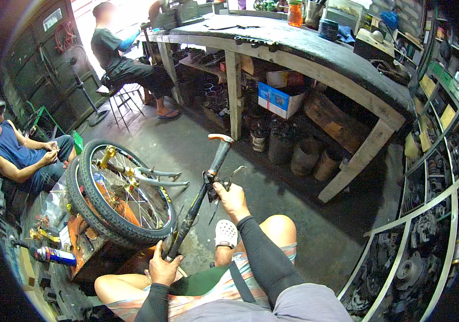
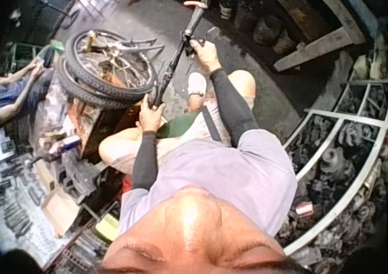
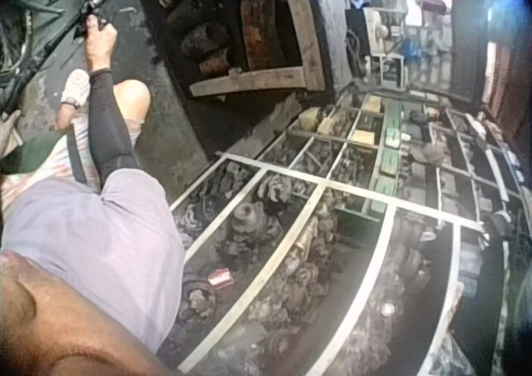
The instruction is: The person sits on the floor and uses a hex key to loosen and remove a bolt from a bicycle fork stanchion. They then slide off the stanchion cover and set the parts on the workbench.
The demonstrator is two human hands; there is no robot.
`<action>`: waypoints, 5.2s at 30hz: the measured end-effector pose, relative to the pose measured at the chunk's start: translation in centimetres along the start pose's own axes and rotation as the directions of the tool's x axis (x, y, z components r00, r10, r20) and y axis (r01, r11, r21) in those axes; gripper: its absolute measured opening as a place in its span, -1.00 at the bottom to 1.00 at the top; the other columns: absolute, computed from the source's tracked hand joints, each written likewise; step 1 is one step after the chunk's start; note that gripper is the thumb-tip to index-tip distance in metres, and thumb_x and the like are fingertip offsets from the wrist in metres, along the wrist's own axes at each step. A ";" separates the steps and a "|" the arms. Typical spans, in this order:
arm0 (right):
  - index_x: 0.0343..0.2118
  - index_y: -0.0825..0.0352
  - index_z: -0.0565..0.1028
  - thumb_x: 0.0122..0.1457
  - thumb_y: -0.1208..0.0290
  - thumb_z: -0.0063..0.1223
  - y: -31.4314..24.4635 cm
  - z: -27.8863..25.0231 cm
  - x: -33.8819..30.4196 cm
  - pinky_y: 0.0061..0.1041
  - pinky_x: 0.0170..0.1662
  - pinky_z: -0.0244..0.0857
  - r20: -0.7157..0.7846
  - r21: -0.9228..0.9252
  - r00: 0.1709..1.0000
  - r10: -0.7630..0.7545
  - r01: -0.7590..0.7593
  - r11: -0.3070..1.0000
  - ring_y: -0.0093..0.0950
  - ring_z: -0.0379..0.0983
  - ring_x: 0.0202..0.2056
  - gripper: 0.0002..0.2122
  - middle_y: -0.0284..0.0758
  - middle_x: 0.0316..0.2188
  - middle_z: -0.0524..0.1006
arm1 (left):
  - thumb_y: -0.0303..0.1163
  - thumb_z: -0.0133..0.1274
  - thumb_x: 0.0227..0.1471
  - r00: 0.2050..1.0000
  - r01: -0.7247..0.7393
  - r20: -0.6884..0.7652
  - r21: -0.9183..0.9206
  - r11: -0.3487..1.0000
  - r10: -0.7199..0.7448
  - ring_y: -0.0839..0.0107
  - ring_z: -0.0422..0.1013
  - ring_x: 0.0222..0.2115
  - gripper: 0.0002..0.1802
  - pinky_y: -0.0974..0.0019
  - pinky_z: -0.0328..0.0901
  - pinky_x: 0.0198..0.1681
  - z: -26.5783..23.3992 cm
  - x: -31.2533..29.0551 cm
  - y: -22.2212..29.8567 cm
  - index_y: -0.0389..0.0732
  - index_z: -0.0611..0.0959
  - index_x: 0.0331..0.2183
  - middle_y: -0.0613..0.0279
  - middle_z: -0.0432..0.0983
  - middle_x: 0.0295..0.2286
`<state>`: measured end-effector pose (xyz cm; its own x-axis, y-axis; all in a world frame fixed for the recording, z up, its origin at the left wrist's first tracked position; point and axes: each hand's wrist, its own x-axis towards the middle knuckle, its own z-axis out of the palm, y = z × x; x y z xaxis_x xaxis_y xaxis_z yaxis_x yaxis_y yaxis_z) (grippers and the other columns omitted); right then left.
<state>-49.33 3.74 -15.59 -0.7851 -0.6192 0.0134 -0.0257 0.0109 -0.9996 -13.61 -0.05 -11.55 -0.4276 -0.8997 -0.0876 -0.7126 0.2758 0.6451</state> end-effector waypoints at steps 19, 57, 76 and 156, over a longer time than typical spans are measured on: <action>0.34 0.19 0.43 0.24 0.06 0.52 -4.7 -1.9 -2.9 -0.64 -0.41 0.28 0.568 0.700 0.818 -0.094 -0.419 0.578 -0.81 0.22 -0.62 -0.31 -0.39 0.08 0.65 | -0.26 0.70 -0.18 0.971 0.016 0.231 -0.312 0.950 0.059 0.31 0.63 -0.03 0.16 0.25 0.46 0.14 -0.5 -0.2 -1.9 -0.43 0.47 0.37 0.01 0.73 0.02; -0.05 0.19 0.54 0.35 -0.05 0.35 -2.6 -0.2 -3.3 -0.60 -0.57 0.23 0.049 0.436 0.963 0.267 -0.261 0.861 -0.68 0.31 -0.57 -0.60 -0.51 -0.33 0.50 | -0.07 0.68 -0.25 0.986 -0.131 -0.063 0.287 0.949 0.156 -0.12 0.71 -0.19 0.31 -0.03 0.56 -0.07 -0.9 -0.5 -1.7 -0.07 0.37 0.47 -0.10 0.77 -0.10; -0.07 0.32 0.61 0.55 0.24 0.11 -0.4 -0.2 -2.8 -0.61 -0.52 0.33 0.082 0.234 0.993 0.082 -0.099 0.967 -0.67 0.45 -0.52 -0.77 -0.30 -0.29 0.73 | 0.11 0.61 -0.15 0.989 -0.115 -0.060 0.236 0.965 0.133 -0.13 0.71 -0.20 0.17 -0.06 0.55 -0.10 -2.4 0.0 -1.6 -0.09 0.48 0.40 -0.15 0.77 -0.21; -0.19 0.51 0.66 0.30 0.47 0.04 -4.4 0.6 -4.6 -0.40 -0.34 0.54 0.113 -0.229 0.976 0.185 -0.156 0.961 -0.42 0.72 -0.43 -0.78 -0.15 -0.47 0.74 | -0.16 0.70 -0.28 0.993 0.066 -0.102 0.126 0.990 -0.054 -0.03 0.72 -0.12 0.19 0.04 0.53 0.02 -2.1 -0.6 0.6 -0.05 0.53 0.39 -0.07 0.79 -0.13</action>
<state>-45.22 6.08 -11.29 -0.7014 -0.6910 -0.1750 -0.0439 0.2869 -0.9570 -12.61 -0.10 -9.54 -0.3298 -0.9430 -0.0442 -0.8040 0.2560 0.5368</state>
